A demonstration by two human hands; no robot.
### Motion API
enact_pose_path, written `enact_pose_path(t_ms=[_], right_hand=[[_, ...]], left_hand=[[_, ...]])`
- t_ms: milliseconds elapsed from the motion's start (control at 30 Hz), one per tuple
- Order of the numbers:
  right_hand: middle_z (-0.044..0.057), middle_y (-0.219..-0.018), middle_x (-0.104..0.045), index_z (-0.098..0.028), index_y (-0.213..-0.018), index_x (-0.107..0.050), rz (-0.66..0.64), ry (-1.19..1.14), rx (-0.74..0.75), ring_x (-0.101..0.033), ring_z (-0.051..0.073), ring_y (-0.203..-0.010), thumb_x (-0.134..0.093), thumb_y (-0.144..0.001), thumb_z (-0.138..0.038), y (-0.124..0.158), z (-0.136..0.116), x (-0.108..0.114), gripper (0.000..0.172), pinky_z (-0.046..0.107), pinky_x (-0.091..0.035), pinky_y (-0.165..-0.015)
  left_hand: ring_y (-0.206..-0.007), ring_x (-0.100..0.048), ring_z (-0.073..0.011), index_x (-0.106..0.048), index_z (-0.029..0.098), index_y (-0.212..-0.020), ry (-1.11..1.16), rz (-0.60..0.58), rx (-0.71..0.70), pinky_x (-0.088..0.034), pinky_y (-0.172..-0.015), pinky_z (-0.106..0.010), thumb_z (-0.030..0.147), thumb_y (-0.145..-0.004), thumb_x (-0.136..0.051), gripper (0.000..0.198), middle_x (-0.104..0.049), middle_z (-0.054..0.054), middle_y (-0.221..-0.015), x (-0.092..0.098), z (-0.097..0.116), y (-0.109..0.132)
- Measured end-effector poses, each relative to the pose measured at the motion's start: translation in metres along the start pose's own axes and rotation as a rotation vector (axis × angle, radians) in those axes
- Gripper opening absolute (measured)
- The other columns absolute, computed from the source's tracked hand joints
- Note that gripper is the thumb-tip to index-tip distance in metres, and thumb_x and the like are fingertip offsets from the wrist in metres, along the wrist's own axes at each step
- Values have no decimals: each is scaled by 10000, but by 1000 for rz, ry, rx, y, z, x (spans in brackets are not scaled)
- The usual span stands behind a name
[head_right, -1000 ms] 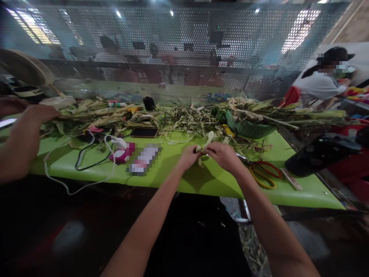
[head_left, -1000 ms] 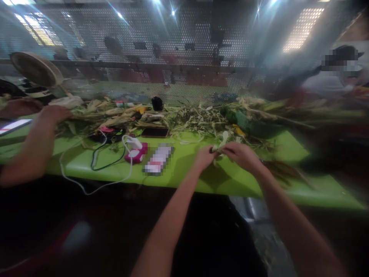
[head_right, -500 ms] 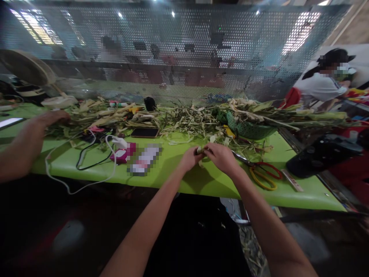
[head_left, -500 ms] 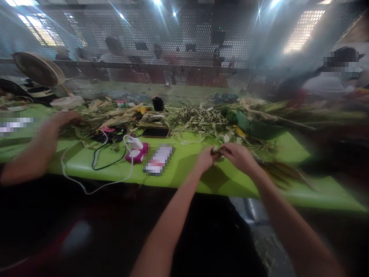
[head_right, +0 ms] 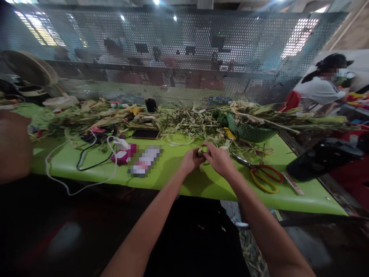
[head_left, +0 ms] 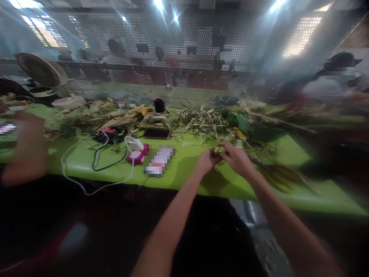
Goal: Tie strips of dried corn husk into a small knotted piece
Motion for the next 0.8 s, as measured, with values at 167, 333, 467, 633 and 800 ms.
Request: enact_pose_path(t_ms=[167,333,467,633,800], right_hand=[[7,-727,-680,-220,-1149,-621,24,40,-21,-613,196,-651,-512,-843,-177,-1,0,-2,327,263,-363,-605],[-4,-712,-675,-216,-1155,-611,33,-8,-62,-618,189,-648,-506,-814,-148,-3,-1,-2,363,258,-367,-599],[-11,-704,-658,-211,-1123,-615,44,-96,-16,-600,176,-638,-504,-809,-145,-4,-2,-2,340,253,-379,-607],[-5,-716,-648,-207,-942,-647,119,-118,0,-579,162,-639,-555,-807,-175,-3,3,0,166,251,-384,-612],[39,-813,-635,-194,-786,-657,194,-49,81,-591,181,-738,-596,-791,-159,-2,-3,4,71,268,-403,-650]], left_hand=[[-636,-464,-126,-637,143,-852,-144,60,-100,-317,-585,-247,258,-704,-654,188,-563,7,-688,5,7,2],[-612,-459,-137,-621,162,-925,-230,88,-103,-311,-586,-261,267,-692,-677,262,-564,-1,-695,4,8,1],[-612,-461,-130,-596,172,-921,-113,78,-87,-309,-588,-251,267,-674,-694,283,-550,13,-685,4,8,2],[-618,-439,-102,-541,167,-813,73,11,-78,-311,-573,-227,253,-645,-715,256,-505,52,-658,1,3,1],[-605,-397,-92,-498,172,-692,163,28,-81,-311,-558,-225,257,-588,-772,306,-468,60,-604,0,4,0]])
Point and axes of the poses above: each hand's wrist, its own y-axis away from the middle knuckle, its own x-axis out of the back of the hand, z = x × y, the point moved 5 cm from there along -y, towards the middle knuckle
